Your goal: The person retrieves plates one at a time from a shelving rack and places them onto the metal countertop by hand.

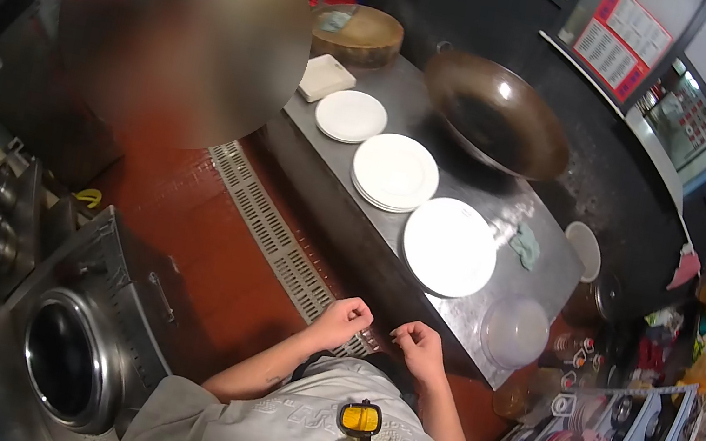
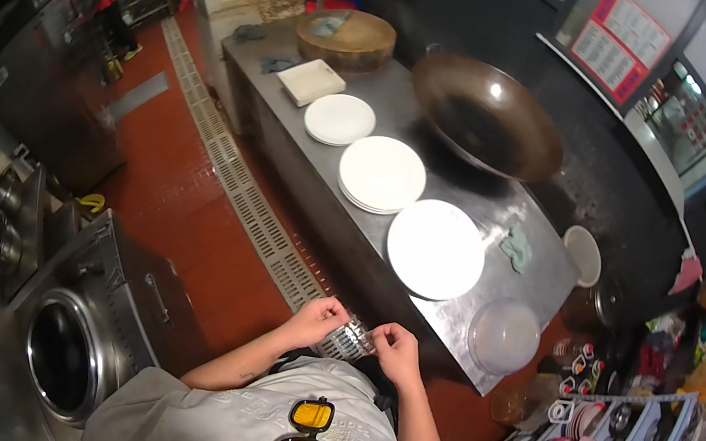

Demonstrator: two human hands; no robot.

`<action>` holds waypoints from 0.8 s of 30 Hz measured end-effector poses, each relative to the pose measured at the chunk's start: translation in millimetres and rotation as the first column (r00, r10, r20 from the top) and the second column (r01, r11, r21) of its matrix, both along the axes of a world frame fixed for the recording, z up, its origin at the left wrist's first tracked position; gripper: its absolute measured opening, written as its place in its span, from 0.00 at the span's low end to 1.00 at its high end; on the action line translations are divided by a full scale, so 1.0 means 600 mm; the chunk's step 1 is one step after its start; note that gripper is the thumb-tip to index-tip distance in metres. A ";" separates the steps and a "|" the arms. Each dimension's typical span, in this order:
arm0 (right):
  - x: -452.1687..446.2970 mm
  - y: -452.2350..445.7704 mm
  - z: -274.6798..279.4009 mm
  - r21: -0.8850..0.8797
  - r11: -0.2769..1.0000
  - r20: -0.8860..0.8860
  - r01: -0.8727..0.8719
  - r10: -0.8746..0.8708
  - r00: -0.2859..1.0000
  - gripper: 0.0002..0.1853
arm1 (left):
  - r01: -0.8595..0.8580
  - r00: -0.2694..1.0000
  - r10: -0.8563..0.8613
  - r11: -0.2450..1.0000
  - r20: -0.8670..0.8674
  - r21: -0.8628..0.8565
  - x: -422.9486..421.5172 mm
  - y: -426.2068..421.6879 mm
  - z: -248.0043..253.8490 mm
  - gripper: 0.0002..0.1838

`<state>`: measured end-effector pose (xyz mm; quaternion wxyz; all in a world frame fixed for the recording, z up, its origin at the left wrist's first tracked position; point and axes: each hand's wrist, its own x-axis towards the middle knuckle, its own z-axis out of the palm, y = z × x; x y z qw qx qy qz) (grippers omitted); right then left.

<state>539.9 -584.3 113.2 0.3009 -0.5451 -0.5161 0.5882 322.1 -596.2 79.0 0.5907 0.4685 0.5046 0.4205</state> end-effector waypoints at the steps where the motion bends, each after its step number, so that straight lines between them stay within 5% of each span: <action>1: -0.015 0.010 -0.005 0.042 0.999 0.010 -0.033 0.033 0.999 0.06 | -0.026 1.000 0.026 1.000 -0.012 -0.002 -0.016 0.001 0.001 0.05; 7: -0.094 0.073 -0.035 0.086 0.967 0.018 -0.239 0.239 0.971 0.07 | -0.227 0.974 0.227 0.973 0.011 0.038 -0.092 -0.009 -0.013 0.05; 12: -0.202 0.137 -0.034 0.038 0.866 0.044 -0.499 0.497 0.867 0.05 | -0.448 0.883 0.448 0.893 -0.139 0.033 -0.165 -0.044 0.034 0.10; 19: -0.421 0.202 -0.028 -0.056 0.575 -0.060 -0.817 0.814 0.577 0.04 | -0.807 0.557 0.798 0.586 -0.229 0.078 -0.257 -0.116 0.032 0.09; 24: -0.542 0.215 -0.017 0.082 0.273 -0.009 -0.959 0.962 0.273 0.03 | -0.939 0.310 0.926 0.333 -0.214 0.083 -0.261 -0.155 0.033 0.08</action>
